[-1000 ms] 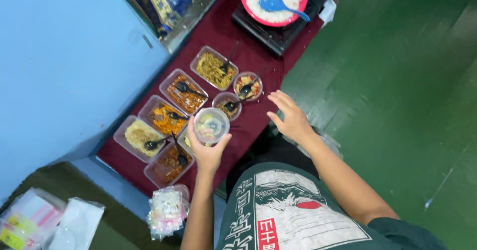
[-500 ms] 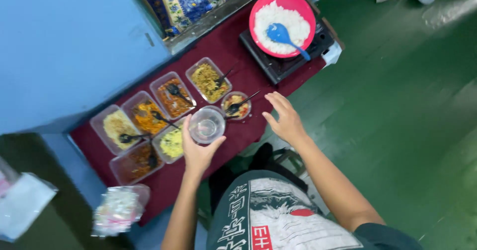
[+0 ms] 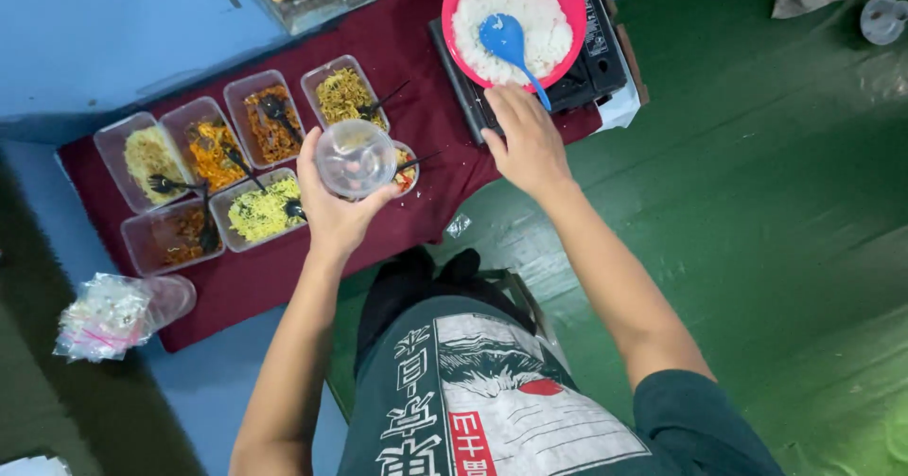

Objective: Packing items into boxes and portioning rice into containers

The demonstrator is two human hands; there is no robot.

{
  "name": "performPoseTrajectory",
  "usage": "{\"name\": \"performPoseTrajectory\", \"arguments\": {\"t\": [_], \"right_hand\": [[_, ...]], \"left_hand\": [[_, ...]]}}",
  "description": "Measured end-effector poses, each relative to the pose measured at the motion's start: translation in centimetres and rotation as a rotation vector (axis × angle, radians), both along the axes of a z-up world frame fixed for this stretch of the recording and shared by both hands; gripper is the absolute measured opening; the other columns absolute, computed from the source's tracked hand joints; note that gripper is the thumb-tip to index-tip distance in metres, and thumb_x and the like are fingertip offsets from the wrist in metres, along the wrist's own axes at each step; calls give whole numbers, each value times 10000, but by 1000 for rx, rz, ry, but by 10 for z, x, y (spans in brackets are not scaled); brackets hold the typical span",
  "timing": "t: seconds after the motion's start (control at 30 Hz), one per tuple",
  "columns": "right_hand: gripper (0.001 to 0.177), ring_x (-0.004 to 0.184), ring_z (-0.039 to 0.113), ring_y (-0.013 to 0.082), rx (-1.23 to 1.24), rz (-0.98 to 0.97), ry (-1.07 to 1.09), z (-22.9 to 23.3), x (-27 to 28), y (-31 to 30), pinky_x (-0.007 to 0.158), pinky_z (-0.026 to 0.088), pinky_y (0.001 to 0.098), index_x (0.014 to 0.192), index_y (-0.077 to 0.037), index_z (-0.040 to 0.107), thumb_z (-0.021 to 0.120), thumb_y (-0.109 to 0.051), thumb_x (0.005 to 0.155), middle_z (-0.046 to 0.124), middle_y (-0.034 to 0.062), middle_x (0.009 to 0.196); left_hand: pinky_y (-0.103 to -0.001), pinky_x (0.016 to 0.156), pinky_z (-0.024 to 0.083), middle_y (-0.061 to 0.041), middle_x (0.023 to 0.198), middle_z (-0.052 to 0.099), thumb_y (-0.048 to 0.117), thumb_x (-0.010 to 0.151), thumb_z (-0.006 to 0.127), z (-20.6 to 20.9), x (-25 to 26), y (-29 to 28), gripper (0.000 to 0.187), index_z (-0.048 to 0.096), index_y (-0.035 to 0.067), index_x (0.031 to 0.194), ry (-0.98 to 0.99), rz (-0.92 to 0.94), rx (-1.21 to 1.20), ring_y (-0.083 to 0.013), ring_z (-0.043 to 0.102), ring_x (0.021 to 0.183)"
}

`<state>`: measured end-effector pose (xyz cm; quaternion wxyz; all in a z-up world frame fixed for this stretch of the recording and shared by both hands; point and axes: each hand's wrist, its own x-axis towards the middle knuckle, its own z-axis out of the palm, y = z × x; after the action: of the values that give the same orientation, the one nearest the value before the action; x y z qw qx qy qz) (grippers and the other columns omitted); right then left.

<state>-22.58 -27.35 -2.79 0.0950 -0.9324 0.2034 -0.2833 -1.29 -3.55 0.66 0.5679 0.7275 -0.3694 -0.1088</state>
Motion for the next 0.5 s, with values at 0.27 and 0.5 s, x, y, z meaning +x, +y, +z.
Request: {"name": "performPoseTrajectory", "arguments": {"t": [0.27,0.5], "right_hand": [[477,1138,624,374,-3,-192,223,-22,6,-58,926,523,501,1330,-30,635,778,-185,902,670,165,1223],[351,995,612,445,183,-264,345,-63,4,-91,822,538,524,1286,29,577,640,-41,948,593,223,1109]], "left_hand": [[-470,1220,342,-202,1447,467,337,600,1052,-4,17,-53,1171,393,54,1524,21,-63,-26,-366,489,1388],[-419,1271,279,-145,1583,411,333,667,991,-33,7,-81,1114,357,56,1539,179,-86,96,-286,387,1496]]}}
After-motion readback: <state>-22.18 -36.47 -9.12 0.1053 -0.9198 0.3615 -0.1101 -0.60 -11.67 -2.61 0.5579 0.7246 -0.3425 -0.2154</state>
